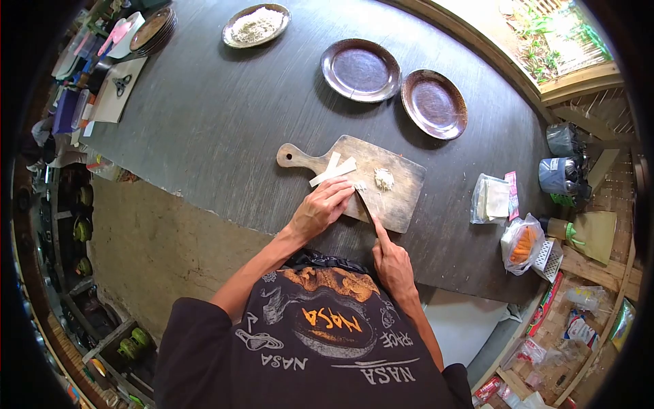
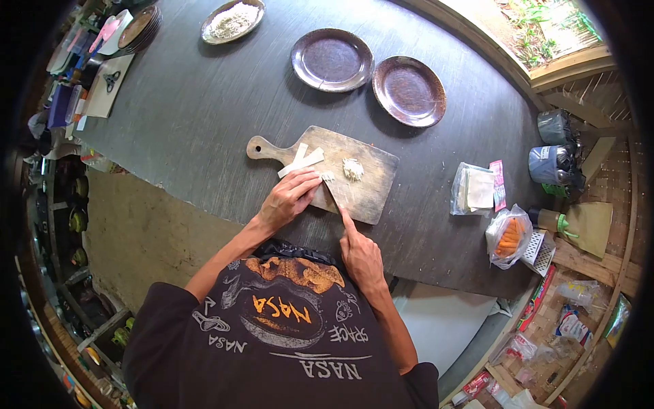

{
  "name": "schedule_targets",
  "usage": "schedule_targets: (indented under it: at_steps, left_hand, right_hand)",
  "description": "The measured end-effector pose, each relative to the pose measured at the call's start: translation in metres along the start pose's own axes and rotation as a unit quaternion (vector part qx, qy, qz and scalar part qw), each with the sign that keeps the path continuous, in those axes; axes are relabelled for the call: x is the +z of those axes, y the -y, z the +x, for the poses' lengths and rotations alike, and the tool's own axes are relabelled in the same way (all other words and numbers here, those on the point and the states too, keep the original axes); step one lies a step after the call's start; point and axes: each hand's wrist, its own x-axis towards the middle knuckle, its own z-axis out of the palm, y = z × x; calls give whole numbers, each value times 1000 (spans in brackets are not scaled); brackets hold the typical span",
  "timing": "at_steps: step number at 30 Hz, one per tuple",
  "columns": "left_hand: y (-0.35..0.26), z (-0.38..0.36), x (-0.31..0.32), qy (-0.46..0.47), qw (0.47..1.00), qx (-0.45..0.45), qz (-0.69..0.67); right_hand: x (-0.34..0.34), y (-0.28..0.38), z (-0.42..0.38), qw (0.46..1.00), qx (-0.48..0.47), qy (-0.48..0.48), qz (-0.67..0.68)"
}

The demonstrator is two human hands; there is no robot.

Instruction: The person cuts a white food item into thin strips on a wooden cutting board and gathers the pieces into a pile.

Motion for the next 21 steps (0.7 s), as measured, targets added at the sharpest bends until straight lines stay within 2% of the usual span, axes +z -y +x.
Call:
schedule_targets:
  at_steps: [8,21]
  left_hand:
    - [-1,-4,2,-1,999,10,39]
    - [-3,-1,-1,-3,1000,5,29]
  right_hand:
    - [-1,-2,-3,1000,5,13,23]
    - [-1,4,11,1000,-1,6,22]
